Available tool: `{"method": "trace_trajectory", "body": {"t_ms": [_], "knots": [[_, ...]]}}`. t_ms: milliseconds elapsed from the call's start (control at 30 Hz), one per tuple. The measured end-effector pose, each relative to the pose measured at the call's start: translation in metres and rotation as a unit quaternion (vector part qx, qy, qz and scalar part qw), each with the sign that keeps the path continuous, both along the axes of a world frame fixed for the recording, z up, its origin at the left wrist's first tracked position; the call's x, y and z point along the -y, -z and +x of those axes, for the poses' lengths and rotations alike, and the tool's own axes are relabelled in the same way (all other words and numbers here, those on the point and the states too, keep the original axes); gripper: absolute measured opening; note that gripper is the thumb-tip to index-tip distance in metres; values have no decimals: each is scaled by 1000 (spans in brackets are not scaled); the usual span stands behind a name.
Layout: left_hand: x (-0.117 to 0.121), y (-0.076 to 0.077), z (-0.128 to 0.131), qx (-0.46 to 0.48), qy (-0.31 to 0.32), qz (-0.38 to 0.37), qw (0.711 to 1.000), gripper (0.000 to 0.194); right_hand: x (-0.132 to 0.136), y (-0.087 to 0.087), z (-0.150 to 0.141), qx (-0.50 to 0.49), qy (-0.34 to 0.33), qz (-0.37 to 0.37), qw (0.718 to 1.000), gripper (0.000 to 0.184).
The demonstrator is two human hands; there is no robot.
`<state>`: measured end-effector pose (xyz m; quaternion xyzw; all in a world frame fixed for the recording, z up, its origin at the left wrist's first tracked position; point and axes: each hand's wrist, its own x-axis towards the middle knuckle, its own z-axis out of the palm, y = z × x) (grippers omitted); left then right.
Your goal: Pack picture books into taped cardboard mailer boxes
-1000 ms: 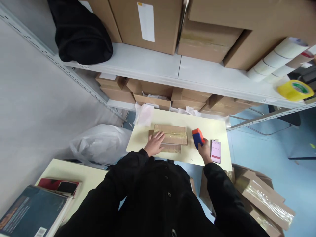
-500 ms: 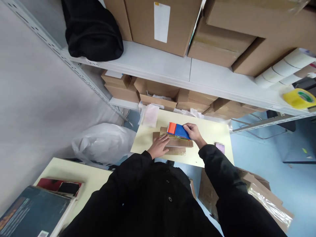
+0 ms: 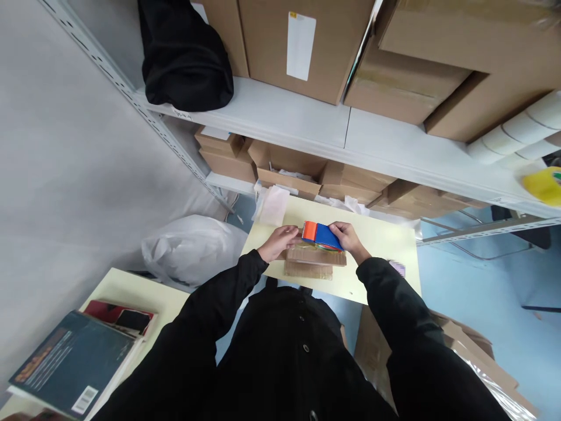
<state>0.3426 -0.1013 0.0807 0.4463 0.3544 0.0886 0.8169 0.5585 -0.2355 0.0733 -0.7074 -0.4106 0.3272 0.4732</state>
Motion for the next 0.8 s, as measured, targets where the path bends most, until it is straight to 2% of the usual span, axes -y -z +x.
{"method": "trace_trajectory", "body": {"t_ms": [100, 200, 433, 667, 800], "knots": [[-1, -7, 6, 1, -8, -18, 1000, 42, 0, 0, 0, 3, -5, -3, 1000, 48], [3, -6, 8, -1, -30, -28, 999, 39, 0, 0, 1, 6, -8, -3, 1000, 48], [10, 4, 13, 40, -60, -105, 992, 27, 1, 1, 4, 5, -19, -5, 1000, 48], [14, 18, 23, 58, -59, -182, 980, 22, 2, 0, 7, 19, -40, -6, 999, 51], [16, 29, 27, 60, -63, -177, 980, 22, 3, 0, 8, 12, -43, -5, 999, 51]]}}
